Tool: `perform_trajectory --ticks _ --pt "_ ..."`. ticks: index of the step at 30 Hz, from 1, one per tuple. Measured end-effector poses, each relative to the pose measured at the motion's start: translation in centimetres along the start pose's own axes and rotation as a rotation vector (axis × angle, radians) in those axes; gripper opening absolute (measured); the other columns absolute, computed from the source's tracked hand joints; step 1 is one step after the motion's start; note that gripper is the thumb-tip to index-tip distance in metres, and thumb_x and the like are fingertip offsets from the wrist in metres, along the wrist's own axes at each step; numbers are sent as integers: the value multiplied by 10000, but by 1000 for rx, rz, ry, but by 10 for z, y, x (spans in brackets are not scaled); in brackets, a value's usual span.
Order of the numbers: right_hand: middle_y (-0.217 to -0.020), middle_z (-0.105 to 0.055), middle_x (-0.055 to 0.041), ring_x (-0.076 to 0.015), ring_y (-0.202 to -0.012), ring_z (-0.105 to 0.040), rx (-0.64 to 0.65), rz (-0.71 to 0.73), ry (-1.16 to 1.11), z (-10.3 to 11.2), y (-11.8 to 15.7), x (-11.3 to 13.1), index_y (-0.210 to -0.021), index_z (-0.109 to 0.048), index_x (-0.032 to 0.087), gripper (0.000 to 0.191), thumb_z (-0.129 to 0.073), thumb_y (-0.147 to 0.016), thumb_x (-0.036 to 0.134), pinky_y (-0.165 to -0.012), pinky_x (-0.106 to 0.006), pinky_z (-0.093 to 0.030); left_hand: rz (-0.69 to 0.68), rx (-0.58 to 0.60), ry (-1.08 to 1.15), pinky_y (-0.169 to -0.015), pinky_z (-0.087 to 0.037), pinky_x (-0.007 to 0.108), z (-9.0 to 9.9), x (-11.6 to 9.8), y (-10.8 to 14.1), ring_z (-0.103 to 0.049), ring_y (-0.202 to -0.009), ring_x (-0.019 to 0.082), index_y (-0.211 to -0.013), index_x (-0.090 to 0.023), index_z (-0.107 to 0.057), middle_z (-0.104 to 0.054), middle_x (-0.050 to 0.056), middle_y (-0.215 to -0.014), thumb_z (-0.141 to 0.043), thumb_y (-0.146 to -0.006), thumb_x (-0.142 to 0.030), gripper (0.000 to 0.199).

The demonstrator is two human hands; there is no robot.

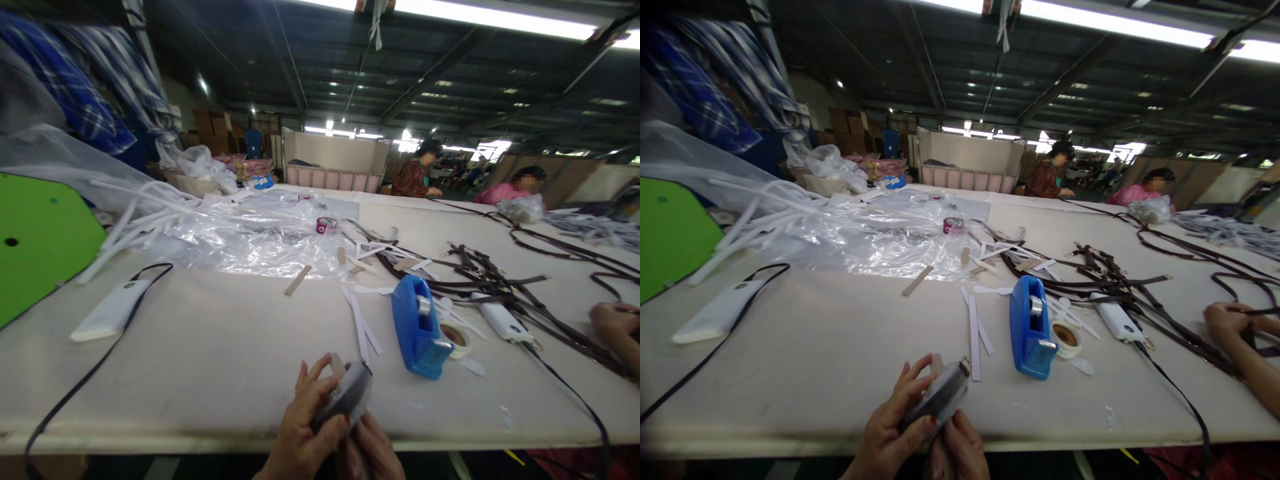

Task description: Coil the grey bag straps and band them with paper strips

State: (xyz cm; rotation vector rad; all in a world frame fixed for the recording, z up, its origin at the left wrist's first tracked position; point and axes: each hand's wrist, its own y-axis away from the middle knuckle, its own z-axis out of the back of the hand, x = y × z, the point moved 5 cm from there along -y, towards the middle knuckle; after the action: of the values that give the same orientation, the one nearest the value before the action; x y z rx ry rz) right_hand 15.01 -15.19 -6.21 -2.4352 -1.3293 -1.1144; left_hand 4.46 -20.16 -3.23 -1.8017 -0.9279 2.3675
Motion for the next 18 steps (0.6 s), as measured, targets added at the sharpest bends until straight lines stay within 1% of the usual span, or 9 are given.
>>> perform_trajectory --ticks 2,4,6,7,8,10,12,14,18 --pt "-413 -520 44 -26 -343 -403 3 -21 86 2 -2 -1 -926 -664 141 374 -763 -719 437 -375 -125 -295 14 -9 -30 -1064 52 729 -2 2 3 -297 -1389 327 -1289 -315 -508 -526 91 -1372 -547 -881 -312 410" --pt "-387 -483 57 -16 -313 -349 -19 -24 110 6 -4 -1 -882 -662 130 386 -775 -696 449 -346 -121 -268 47 -2 -70 -1040 47 761 -3 4 6 -389 -1332 344 -1275 -357 -530 -594 76 -1292 -566 -863 -347 413" --pt "-354 -407 86 1 -282 -255 -33 9 91 10 -5 1 -823 -659 132 371 -769 -688 459 -313 -117 -209 145 -9 -89 -1060 1 743 -3 7 10 -456 -1255 347 -1240 -366 -577 -644 79 -1193 -595 -832 -408 410" --pt "-338 -364 100 7 -270 -214 -18 35 79 10 -5 3 -785 -656 134 358 -761 -690 463 -301 -117 -183 212 -21 -63 -1084 -57 709 -3 9 11 -463 -1231 347 -1216 -354 -605 -646 87 -1166 -614 -809 -446 417" --pt "-334 -348 102 7 -266 -207 13 38 86 10 -4 4 -761 -652 135 344 -748 -703 461 -299 -118 -180 286 -32 8 -1096 -148 657 -3 10 12 -471 -1207 346 -1194 -334 -628 -639 96 -1154 -636 -782 -482 438" --pt "-338 -346 100 3 -266 -220 76 10 119 8 -2 6 -739 -639 138 332 -722 -734 459 -308 -122 -197 423 -36 288 -1052 -327 520 -7 12 13 -503 -1154 328 -1168 -296 -653 -628 99 -1160 -701 -713 -509 505" --pt "-349 -371 93 0 -275 -241 106 -53 164 7 1 6 -741 -623 138 342 -715 -742 468 -321 -125 -209 517 -13 623 -953 -422 398 -14 11 13 -571 -1041 270 -1155 -280 -662 -663 76 -1114 -766 -660 -465 539" --pt "-361 -403 82 -2 -288 -264 94 -102 202 7 2 7 -746 -608 137 363 -728 -727 479 -332 -126 -206 555 -16 825 -898 -434 326 -18 8 11 -601 -964 216 -1143 -275 -667 -697 46 -1048 -797 -646 -398 528" --pt "-341 -403 80 -7 -275 -261 84 -108 215 4 3 10 -695 -570 151 408 -761 -667 511 -325 -136 -185 525 -41 812 -857 -424 285 -15 3 10 -601 -946 195 -1154 -248 -658 -698 35 -991 -793 -670 -372 517"
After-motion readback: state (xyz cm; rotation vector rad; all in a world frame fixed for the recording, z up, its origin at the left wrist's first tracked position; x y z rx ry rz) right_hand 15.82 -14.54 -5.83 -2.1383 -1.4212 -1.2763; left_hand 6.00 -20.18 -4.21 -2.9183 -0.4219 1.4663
